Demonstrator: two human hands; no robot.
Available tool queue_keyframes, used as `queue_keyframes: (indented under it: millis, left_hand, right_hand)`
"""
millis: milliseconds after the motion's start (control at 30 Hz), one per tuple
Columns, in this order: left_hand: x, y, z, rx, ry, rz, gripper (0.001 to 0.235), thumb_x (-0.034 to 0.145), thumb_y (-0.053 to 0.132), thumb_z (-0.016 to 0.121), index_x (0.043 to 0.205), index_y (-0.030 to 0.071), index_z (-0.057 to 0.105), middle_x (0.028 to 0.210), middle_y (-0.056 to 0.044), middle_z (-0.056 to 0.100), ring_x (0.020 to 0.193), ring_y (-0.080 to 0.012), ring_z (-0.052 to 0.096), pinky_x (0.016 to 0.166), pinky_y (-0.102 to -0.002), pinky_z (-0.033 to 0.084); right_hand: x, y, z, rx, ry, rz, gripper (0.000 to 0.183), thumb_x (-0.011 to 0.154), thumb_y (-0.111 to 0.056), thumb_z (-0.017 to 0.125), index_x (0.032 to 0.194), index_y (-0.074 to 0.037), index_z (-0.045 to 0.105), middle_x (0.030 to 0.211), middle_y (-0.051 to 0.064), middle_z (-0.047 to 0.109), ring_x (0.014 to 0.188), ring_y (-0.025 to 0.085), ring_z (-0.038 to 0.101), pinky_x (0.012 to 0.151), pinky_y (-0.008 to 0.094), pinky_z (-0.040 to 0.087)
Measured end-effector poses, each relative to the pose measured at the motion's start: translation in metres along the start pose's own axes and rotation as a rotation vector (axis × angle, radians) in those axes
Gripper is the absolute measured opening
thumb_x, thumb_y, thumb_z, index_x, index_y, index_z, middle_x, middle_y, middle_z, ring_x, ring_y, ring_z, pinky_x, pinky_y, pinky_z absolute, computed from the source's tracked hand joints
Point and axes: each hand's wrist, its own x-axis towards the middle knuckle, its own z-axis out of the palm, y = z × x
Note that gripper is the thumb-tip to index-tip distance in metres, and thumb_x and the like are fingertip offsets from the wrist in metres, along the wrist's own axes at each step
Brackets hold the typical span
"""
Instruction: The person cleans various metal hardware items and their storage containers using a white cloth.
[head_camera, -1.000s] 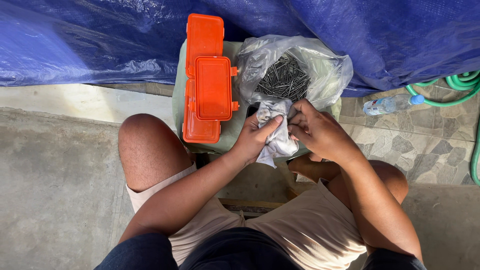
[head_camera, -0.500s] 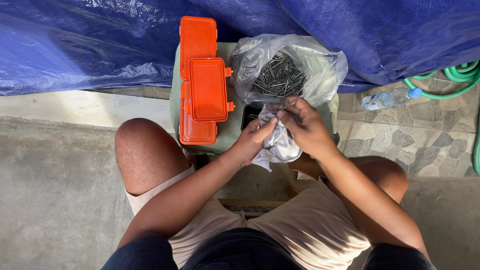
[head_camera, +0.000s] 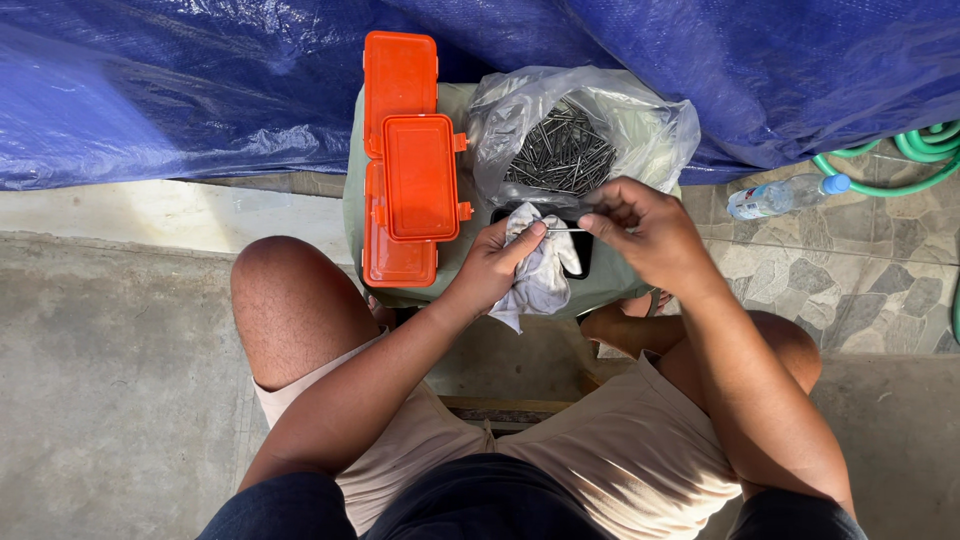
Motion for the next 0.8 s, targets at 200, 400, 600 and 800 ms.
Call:
queue_keyframes:
  millis: [200,400,600,800]
  left_hand:
    - [0.002,-0.006,0.000,-0.051,-0.009,-0.037,0.019,0.095,0.021,0.060,0.099,0.005,0.069,0.093,-0.005,0.067,0.092,-0.0103,0.055,0.085,-0.030,0.049]
    - [-0.010,0.021,0.013,-0.332,0.040,-0.112,0.028,0.093,0.024,0.059,0.108,0.001,0.062,0.096,-0.008,0.067,0.091,-0.0131,0.062,0.085,-0.031,0.051]
    - [0.002,0.001,0.006,-0.087,0.061,-0.018,0.021,0.084,0.015,0.074,0.099,0.002,0.067,0.090,-0.008,0.069,0.084,-0.0112,0.059,0.075,-0.030,0.053]
    - [0.004,0.020,0.013,-0.284,0.168,-0.038,0.018,0.085,0.014,0.071,0.097,0.003,0.066,0.087,-0.007,0.069,0.082,-0.0130,0.066,0.071,-0.028,0.055]
  right_hand:
    - [-0.003,-0.030,-0.010,-0.239,-0.122,0.006,0.005,0.086,-0.008,0.066,0.090,-0.004,0.068,0.069,0.014,0.067,0.054,0.022,0.059,0.050,0.033,0.045]
    - [-0.005,-0.023,-0.017,-0.136,-0.072,-0.013,0.008,0.091,-0.006,0.061,0.086,-0.002,0.066,0.065,0.015,0.066,0.052,0.021,0.056,0.051,0.031,0.044]
    - [0.000,-0.011,0.006,-0.176,-0.095,-0.075,0.007,0.088,-0.008,0.064,0.082,-0.006,0.065,0.059,0.009,0.065,0.050,0.020,0.060,0.048,0.032,0.046]
    - [0.001,-0.017,-0.012,-0.083,-0.130,0.023,0.014,0.092,-0.007,0.057,0.082,-0.002,0.064,0.060,0.011,0.064,0.053,0.020,0.059,0.055,0.031,0.048]
